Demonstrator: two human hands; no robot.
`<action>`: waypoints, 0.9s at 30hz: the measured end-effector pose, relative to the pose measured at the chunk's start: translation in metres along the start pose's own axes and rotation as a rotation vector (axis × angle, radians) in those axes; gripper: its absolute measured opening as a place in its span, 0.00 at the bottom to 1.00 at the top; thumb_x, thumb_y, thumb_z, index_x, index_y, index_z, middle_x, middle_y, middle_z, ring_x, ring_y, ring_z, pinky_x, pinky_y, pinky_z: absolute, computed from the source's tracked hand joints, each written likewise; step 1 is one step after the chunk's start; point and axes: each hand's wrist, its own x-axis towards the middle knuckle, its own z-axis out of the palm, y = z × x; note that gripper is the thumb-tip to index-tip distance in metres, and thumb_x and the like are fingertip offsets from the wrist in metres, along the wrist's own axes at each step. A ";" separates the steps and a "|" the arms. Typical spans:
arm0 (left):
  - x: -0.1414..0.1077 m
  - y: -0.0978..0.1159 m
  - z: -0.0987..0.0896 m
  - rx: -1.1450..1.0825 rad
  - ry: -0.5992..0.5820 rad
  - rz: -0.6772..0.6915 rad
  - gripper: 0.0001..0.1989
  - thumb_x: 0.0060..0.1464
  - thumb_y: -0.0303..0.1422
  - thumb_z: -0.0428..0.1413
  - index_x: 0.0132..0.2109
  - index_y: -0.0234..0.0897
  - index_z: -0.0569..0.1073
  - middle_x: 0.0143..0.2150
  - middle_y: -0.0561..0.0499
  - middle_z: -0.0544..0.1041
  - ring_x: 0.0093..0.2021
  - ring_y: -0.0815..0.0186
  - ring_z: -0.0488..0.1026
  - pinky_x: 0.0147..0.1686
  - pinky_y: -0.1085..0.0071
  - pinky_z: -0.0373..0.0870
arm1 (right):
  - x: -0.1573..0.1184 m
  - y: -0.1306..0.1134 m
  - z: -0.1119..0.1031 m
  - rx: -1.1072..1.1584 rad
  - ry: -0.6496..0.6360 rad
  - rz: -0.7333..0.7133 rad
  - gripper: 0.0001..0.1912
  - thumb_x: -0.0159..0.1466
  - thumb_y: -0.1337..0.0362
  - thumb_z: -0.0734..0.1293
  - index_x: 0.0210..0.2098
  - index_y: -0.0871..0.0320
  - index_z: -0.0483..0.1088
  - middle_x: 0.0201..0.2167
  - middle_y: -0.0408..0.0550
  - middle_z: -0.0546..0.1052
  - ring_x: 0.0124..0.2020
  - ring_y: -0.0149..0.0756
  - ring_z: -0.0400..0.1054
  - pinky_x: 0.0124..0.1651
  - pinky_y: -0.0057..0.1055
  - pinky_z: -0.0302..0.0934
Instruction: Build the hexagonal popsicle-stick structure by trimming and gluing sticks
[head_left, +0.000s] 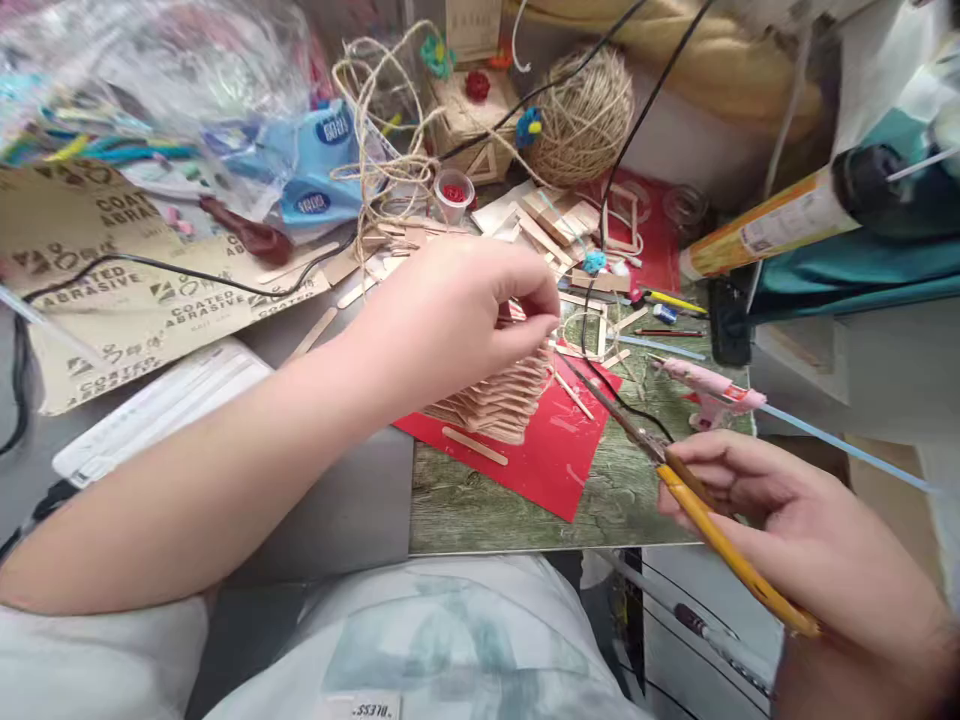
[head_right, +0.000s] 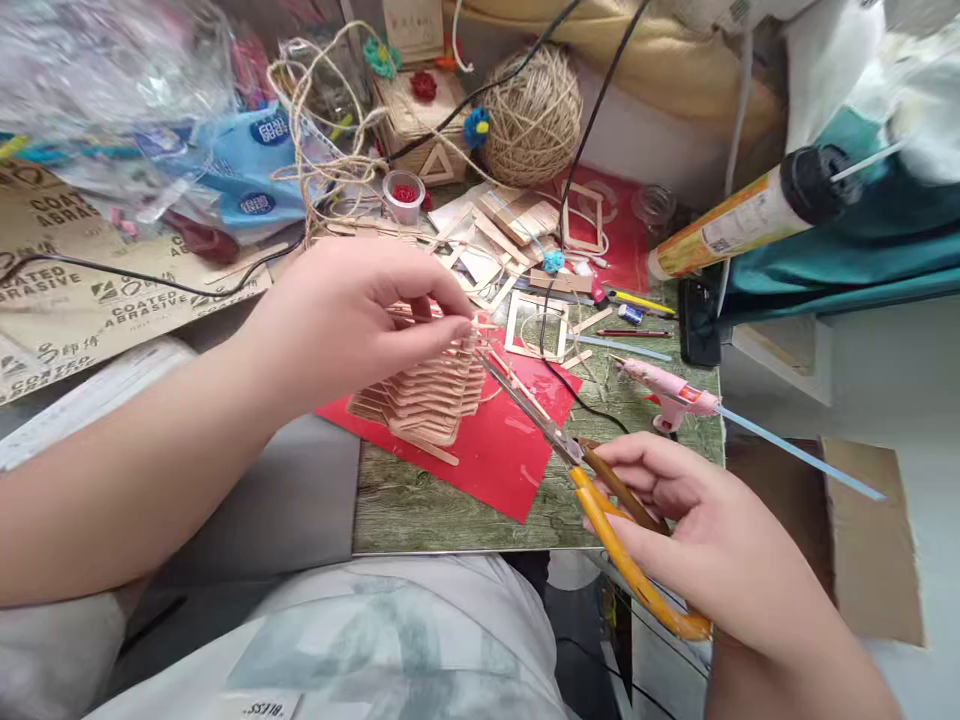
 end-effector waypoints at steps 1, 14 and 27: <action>0.000 0.001 0.000 -0.002 0.001 0.012 0.06 0.64 0.33 0.61 0.41 0.41 0.84 0.39 0.52 0.84 0.40 0.64 0.80 0.44 0.67 0.74 | 0.002 -0.004 -0.004 -0.044 0.010 0.003 0.29 0.57 0.52 0.81 0.56 0.46 0.75 0.48 0.47 0.85 0.41 0.42 0.81 0.39 0.24 0.76; 0.001 0.000 -0.002 0.022 -0.049 0.027 0.06 0.64 0.33 0.60 0.39 0.43 0.83 0.38 0.54 0.85 0.38 0.65 0.80 0.40 0.66 0.71 | 0.004 0.001 -0.034 -0.219 0.006 -0.005 0.29 0.57 0.43 0.79 0.54 0.45 0.77 0.48 0.49 0.85 0.44 0.50 0.82 0.42 0.32 0.79; 0.001 0.004 -0.003 0.042 -0.107 0.021 0.04 0.63 0.31 0.62 0.39 0.43 0.82 0.36 0.55 0.84 0.35 0.66 0.78 0.34 0.69 0.65 | 0.002 -0.021 -0.031 -0.363 -0.024 -0.098 0.21 0.59 0.45 0.76 0.48 0.47 0.81 0.43 0.47 0.86 0.40 0.48 0.82 0.34 0.30 0.77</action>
